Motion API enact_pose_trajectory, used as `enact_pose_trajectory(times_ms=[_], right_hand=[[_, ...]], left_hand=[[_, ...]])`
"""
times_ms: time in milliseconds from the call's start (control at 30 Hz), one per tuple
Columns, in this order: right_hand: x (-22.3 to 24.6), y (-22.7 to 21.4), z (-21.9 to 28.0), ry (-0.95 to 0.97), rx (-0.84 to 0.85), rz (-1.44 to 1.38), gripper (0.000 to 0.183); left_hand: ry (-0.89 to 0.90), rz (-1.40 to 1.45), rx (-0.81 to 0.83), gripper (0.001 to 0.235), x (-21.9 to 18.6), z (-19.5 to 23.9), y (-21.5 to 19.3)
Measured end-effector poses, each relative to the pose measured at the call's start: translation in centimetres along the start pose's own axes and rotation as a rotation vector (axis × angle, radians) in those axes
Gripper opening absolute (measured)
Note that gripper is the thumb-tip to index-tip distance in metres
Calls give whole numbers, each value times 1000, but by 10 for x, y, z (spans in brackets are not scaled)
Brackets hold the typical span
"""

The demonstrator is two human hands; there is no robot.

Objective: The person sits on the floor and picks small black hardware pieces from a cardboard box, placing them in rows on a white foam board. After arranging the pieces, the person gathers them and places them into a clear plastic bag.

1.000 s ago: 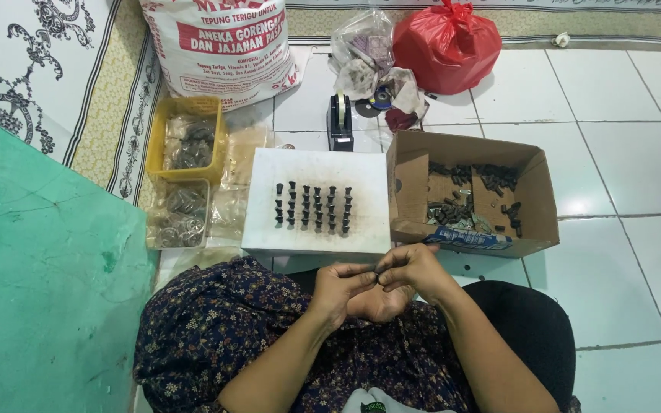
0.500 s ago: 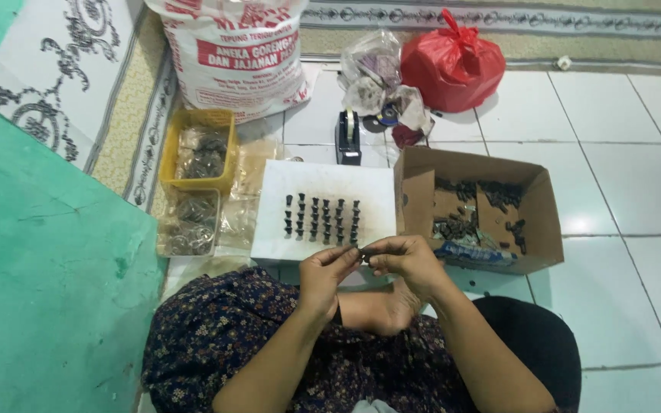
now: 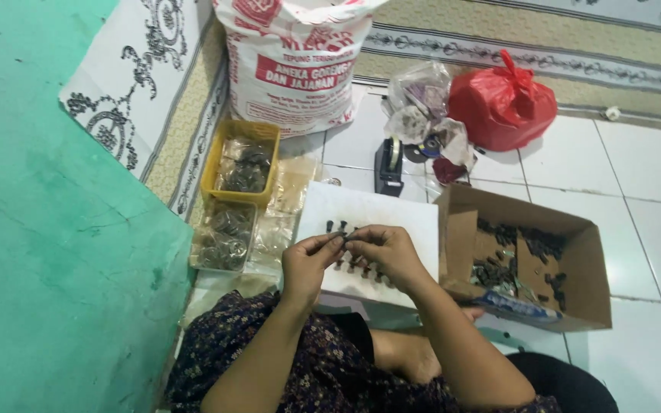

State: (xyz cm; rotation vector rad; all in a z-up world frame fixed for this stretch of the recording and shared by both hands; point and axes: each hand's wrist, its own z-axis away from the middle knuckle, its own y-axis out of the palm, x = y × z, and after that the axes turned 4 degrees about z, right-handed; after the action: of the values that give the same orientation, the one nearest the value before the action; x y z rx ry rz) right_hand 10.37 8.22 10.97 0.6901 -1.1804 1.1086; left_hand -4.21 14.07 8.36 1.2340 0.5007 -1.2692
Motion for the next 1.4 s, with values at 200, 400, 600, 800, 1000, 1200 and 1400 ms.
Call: enact_pose_trajectory(times_ms=[200,400,600,800,1000,1200,1400], right_hand=[[-1,5,-75,-295,-134,587,16],[-43,17,-112,-362,-240,1207,9],[-52,25,-124,-302,-199,1311,1],[-59,26,-133,-275,-179,1377,7],[-50,24,-142,-153,-105,1425,6],[-28,23,-139,-146,-101,1455,6],[9,50,-127,-236,-144,1329,10]], left_hand=[[251,-487,80,22,-8,-89,-20],[390,-799,141,30,37,-126,-35],[290,-943,323,41,15,-104,-29],[242,-960,325,37,27,-110,-34],[270,-901,328,34,30,-116,-39],[259,-871,307,32,30,-116,-42],[191,-869,-166,26,-26,-111,-71]])
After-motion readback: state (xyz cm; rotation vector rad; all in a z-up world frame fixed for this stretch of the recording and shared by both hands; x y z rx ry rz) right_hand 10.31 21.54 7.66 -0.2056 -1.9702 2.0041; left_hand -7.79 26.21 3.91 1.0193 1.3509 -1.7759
